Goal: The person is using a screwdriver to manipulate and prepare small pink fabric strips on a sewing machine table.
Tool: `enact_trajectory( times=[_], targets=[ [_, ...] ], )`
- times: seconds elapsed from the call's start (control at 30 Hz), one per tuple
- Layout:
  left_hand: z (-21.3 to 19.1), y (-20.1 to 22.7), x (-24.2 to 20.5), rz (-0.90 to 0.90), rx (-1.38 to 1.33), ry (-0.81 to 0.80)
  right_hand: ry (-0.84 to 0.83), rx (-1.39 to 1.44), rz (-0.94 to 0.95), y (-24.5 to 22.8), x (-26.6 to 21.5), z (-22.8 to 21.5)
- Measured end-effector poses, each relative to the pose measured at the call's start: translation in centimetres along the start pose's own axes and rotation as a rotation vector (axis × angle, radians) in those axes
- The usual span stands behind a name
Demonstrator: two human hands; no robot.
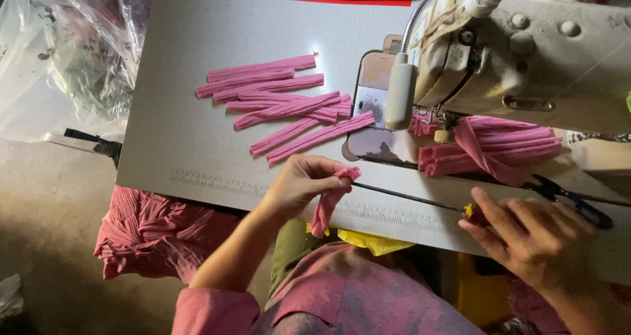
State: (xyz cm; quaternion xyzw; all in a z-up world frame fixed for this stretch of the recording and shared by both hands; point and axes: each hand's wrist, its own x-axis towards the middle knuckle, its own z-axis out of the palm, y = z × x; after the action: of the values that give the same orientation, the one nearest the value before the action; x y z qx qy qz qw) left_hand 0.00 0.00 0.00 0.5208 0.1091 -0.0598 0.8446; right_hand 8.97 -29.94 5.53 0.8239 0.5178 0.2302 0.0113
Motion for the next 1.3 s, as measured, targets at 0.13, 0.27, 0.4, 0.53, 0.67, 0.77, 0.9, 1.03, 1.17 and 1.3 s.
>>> enact_trajectory(
  times=[0.13, 0.27, 0.4, 0.53, 0.67, 0.77, 0.9, 1.03, 1.17, 1.3],
  targets=[
    [1.7, 4.4, 0.6, -0.086, 0.229, -0.18, -0.004, -0.006, -0.094, 0.8, 2.1, -1.5],
    [2.2, 3.4, 1.4, -0.039, 0.389, -0.278, -0.058, -0.006, -0.138, 1.5, 2.8, -0.9],
    [0.1, 3.7, 1.1, -0.054, 0.105, -0.528, -0.091, 0.085, -0.079, 1.7, 2.4, -0.7],
    [0.7, 3.2, 0.9, -0.187, 0.12, -0.327, -0.103, 0.177, -0.048, 1.7, 1.9, -0.1],
    [1.4, 4.3, 0.5, -0.285, 0.158, -0.234, -0.114, 0.169, -0.037, 1.7, 1.4, 0.1],
    [1.7, 5.3, 0.6, -0.183, 0.306, -0.376, -0.113, 0.177, -0.045, 1.6, 1.4, -0.2],
    [3.7, 2.9, 1.6, -0.292, 0.498, -0.465, -0.187, 0.24, -0.143, 0.4, 1.4, 1.0],
    [3.1, 3.6, 1.7, -0.161, 0.619, -0.475, -0.169, 0.304, -0.111, 0.5, 1.1, 1.3],
    [0.1, 5.0, 2.7, -0.252, 0.499, -0.643, -0.141, 0.276, -0.018, 0.6, 0.9, 1.0],
    [1.1, 6.1, 2.9, -0.236, 0.723, -0.626, -0.129, 0.286, 0.007, 0.1, 0.5, 1.3]
  ],
)
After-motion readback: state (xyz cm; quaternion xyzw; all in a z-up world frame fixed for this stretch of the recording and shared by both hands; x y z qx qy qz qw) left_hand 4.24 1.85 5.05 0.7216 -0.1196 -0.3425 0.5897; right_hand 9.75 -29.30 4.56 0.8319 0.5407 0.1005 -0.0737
